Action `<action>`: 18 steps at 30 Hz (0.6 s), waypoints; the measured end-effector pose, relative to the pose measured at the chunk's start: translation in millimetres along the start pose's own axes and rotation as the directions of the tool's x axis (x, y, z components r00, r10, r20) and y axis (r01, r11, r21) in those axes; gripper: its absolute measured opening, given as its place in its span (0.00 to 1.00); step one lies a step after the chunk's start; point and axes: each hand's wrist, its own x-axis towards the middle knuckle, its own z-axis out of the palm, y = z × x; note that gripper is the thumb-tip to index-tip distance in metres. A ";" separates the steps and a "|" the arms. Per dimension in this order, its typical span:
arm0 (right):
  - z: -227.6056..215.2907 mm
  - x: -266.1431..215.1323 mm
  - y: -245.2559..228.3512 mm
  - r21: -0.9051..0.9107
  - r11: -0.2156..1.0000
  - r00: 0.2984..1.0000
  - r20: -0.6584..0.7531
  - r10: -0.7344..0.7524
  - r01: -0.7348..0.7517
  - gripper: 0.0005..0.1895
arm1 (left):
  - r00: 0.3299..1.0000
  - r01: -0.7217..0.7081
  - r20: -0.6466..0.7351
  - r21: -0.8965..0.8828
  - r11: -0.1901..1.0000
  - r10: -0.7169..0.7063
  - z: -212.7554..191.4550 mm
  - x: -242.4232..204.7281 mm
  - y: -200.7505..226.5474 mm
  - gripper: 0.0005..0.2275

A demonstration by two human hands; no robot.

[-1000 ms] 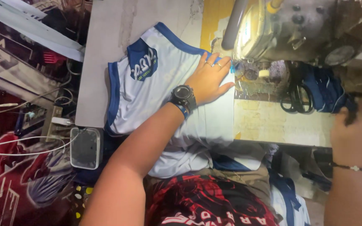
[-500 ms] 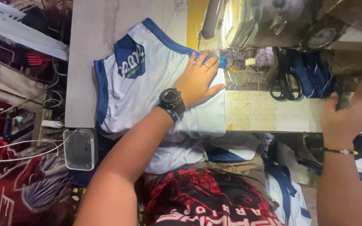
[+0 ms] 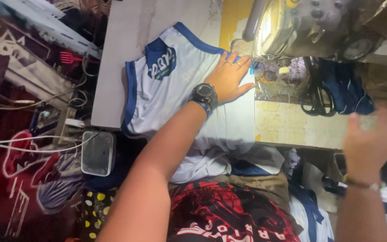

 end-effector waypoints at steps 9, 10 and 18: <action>15.3 -86.2 -170.4 0.253 0.780 0.341 0.939 -0.054 -0.572 0.38 | 0.676 0.735 0.000 0.080 0.674 -0.737 -37.9 -137.5 101.2 0.44; 16.3 -79.2 -186.5 0.246 0.782 0.334 0.941 -0.051 -0.573 0.38 | 0.675 0.735 0.007 0.077 0.673 -0.738 -33.0 -140.6 57.6 0.44; -86.5 -18.3 -280.4 0.885 0.440 0.343 0.464 -0.816 -0.150 0.25 | 0.920 0.294 -0.199 -0.226 0.929 -0.339 -88.0 -170.5 52.1 0.30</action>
